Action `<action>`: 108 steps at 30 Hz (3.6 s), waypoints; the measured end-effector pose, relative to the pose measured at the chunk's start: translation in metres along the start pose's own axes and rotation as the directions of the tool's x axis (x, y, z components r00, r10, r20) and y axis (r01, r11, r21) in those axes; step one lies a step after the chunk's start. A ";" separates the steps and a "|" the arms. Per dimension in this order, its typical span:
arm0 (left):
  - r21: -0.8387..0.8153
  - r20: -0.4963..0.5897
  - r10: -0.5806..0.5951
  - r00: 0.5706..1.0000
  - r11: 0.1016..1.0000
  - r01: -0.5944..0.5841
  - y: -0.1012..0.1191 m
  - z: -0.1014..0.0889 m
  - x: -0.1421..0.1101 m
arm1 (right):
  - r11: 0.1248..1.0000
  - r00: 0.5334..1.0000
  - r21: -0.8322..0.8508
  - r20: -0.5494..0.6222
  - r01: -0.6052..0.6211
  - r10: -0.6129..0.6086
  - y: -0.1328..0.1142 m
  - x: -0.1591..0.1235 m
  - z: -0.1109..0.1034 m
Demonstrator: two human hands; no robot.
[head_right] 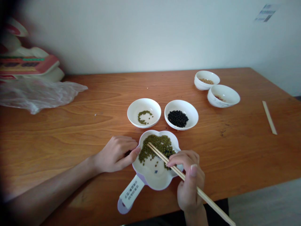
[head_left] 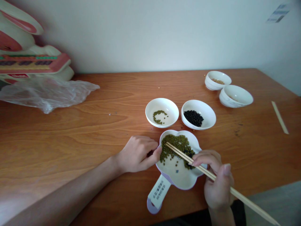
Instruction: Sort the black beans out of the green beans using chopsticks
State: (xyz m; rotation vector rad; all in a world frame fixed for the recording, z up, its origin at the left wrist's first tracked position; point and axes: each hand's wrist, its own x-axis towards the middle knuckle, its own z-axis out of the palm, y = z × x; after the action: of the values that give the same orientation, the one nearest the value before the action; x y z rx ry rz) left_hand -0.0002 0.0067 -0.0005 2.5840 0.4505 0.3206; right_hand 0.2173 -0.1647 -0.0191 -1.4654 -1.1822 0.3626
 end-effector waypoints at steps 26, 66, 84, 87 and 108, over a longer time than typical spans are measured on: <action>0.016 -0.001 0.003 1.000 1.000 -0.003 0.000 0.000 0.000 | 0.997 0.997 -0.066 0.067 0.042 -0.038 0.003 0.002 0.003; 0.007 0.008 -0.009 1.000 1.000 0.009 -0.001 0.001 0.000 | 0.995 0.996 -0.063 0.038 0.082 -0.079 -0.002 0.004 0.006; 0.007 0.004 -0.004 1.000 1.000 0.004 0.000 0.001 -0.001 | 0.995 0.996 -0.045 0.016 0.093 -0.092 -0.004 0.002 0.006; 0.005 0.002 -0.004 1.000 1.000 0.004 0.000 0.001 -0.001 | 0.996 0.996 -0.053 0.060 0.074 -0.071 -0.004 0.003 0.005; 0.004 -0.016 0.007 1.000 1.000 -0.007 0.000 0.001 0.001 | 0.994 0.994 -0.068 0.080 0.083 -0.078 -0.001 0.003 0.004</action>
State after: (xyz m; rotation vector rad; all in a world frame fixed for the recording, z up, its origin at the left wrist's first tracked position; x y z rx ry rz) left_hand 0.0013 0.0066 -0.0008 2.5887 0.4479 0.3431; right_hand 0.2147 -0.1598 -0.0178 -1.4710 -1.3236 0.3270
